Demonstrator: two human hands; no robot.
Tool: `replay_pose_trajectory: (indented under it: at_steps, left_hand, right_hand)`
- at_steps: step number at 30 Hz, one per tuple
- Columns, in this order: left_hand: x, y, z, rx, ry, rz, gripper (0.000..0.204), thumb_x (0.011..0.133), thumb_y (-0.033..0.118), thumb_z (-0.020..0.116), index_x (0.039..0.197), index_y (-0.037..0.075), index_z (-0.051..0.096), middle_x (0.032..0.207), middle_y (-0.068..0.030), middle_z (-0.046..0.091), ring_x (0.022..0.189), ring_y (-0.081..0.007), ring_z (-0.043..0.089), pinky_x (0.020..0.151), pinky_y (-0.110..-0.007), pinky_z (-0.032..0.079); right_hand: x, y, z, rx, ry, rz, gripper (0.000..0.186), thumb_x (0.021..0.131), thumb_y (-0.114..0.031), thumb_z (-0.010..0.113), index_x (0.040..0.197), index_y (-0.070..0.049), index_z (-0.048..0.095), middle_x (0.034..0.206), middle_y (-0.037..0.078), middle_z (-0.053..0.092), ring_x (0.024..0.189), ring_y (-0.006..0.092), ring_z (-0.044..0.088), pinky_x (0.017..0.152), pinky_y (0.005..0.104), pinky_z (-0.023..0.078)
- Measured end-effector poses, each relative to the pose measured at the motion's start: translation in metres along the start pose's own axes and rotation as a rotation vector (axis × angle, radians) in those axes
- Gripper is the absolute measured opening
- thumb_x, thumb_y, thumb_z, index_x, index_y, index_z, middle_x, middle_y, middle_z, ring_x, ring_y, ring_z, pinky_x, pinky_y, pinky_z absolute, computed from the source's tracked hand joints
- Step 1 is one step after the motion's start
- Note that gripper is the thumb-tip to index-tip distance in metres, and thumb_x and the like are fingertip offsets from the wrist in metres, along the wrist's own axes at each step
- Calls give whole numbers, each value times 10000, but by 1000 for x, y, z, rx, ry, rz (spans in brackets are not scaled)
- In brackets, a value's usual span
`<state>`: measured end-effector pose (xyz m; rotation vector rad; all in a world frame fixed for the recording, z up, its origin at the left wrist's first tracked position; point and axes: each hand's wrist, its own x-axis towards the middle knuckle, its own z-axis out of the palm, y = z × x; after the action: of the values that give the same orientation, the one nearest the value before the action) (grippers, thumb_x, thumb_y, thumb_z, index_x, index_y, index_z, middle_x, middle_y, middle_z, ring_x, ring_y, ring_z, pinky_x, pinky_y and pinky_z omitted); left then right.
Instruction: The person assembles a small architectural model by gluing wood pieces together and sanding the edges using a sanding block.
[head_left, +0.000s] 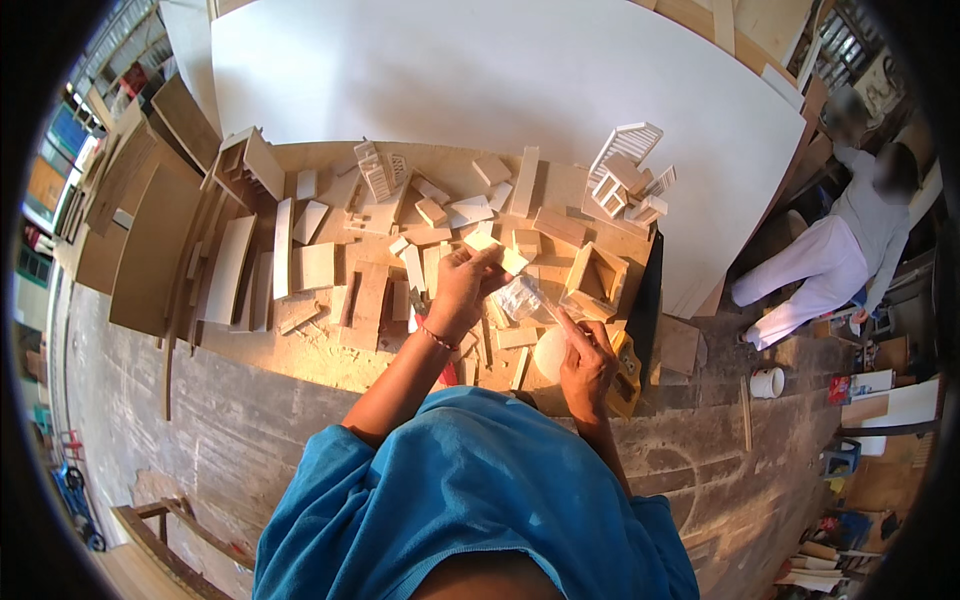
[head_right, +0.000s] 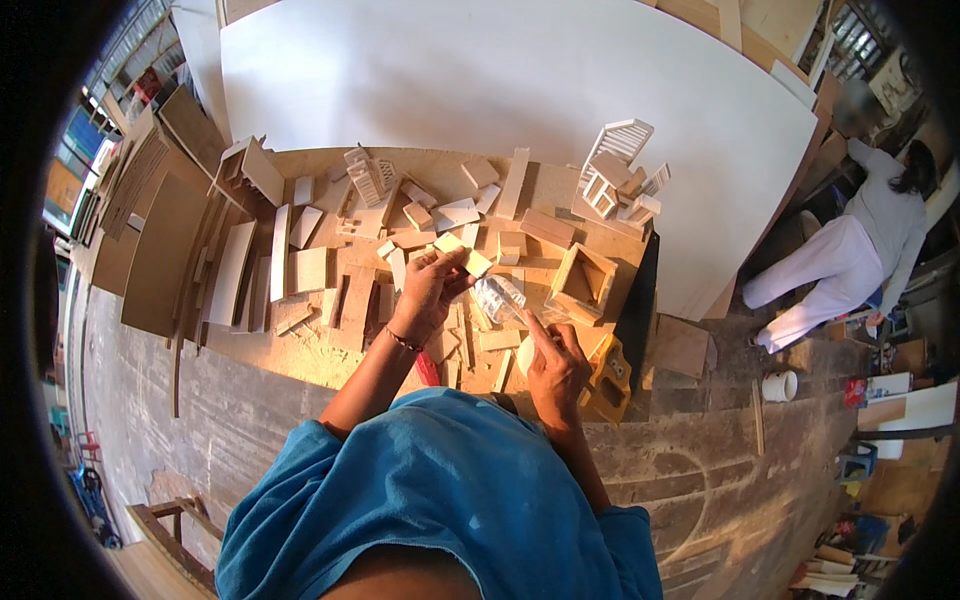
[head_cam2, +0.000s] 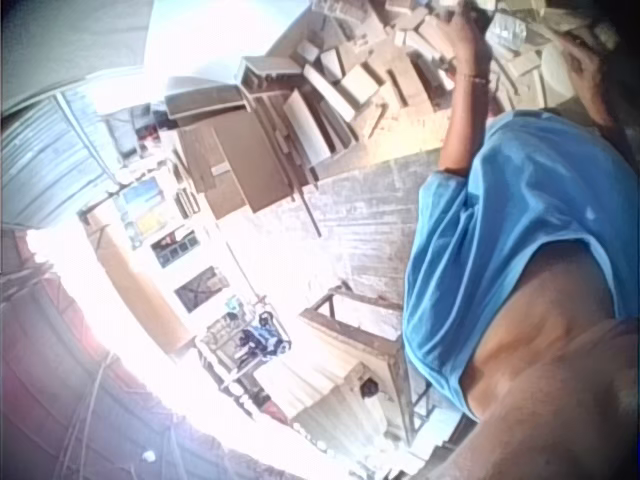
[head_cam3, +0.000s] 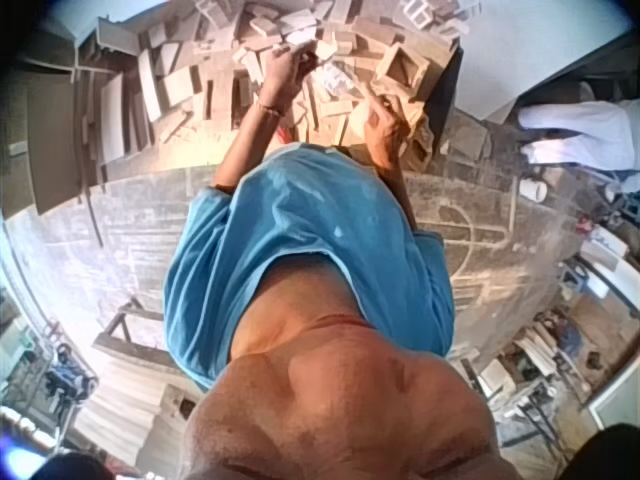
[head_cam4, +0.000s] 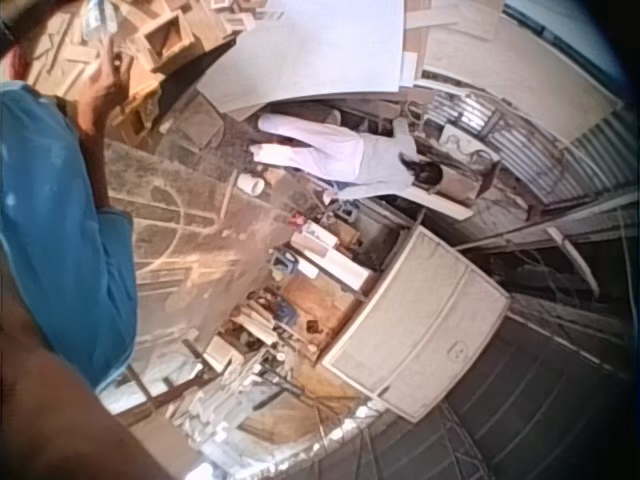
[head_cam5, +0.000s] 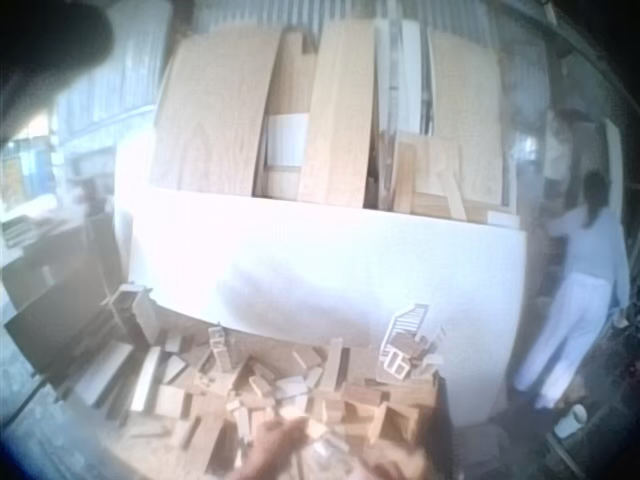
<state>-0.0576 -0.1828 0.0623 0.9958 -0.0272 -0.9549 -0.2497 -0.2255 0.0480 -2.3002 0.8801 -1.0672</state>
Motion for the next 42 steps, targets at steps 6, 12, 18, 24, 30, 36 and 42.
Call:
replay_pose_trajectory:
  at_steps: [6,12,18,24,30,36,42]
  left_hand:
    - [1,1,2,26,-40,80,148,833,101,611,727,19,548,649,-44,542,550,-119,557,556,-265,555]
    - [-3,-14,14,115,-22,49,144,825,115,624,731,34,553,665,-41,548,564,-127,560,567,-280,545]
    - [-2,-13,21,92,-115,-21,89,841,88,595,792,15,586,677,-32,562,573,-111,569,564,-250,549]
    - [-7,-11,23,73,-107,-26,141,825,86,607,717,9,558,654,-54,552,557,-127,560,563,-261,538]
    - [-7,-3,19,67,-137,46,140,849,87,591,734,34,530,685,-45,558,568,-127,579,561,-256,553]
    - [-16,4,22,112,-91,201,188,847,120,603,727,48,478,669,-41,532,573,-126,565,580,-303,560]
    - [-20,6,25,133,-89,265,185,846,120,607,740,41,478,663,-47,547,577,-139,589,590,-316,563]
  right_hand:
    - [-2,0,-7,124,120,23,445,745,88,561,1106,-162,637,785,111,543,679,255,576,592,319,451]
    - [10,-13,-6,30,115,16,433,750,65,558,1108,-166,634,781,103,530,640,249,563,564,320,444]
    - [2,-9,-2,-35,162,-11,377,764,41,599,1095,-136,644,785,94,514,667,222,559,581,304,443]
    - [-10,-1,-1,-122,213,-80,425,728,64,578,1089,-149,648,770,75,535,674,212,570,590,294,465]
    - [-20,1,-10,-77,213,57,353,736,64,584,1031,-111,668,772,97,535,687,240,581,594,318,456]
    - [-8,-15,-18,-95,145,54,462,707,74,571,1105,-153,631,820,80,558,763,246,574,651,337,446]
    - [-3,-20,-24,-295,117,-62,428,736,13,588,1108,-193,637,803,31,533,746,203,540,694,330,380]
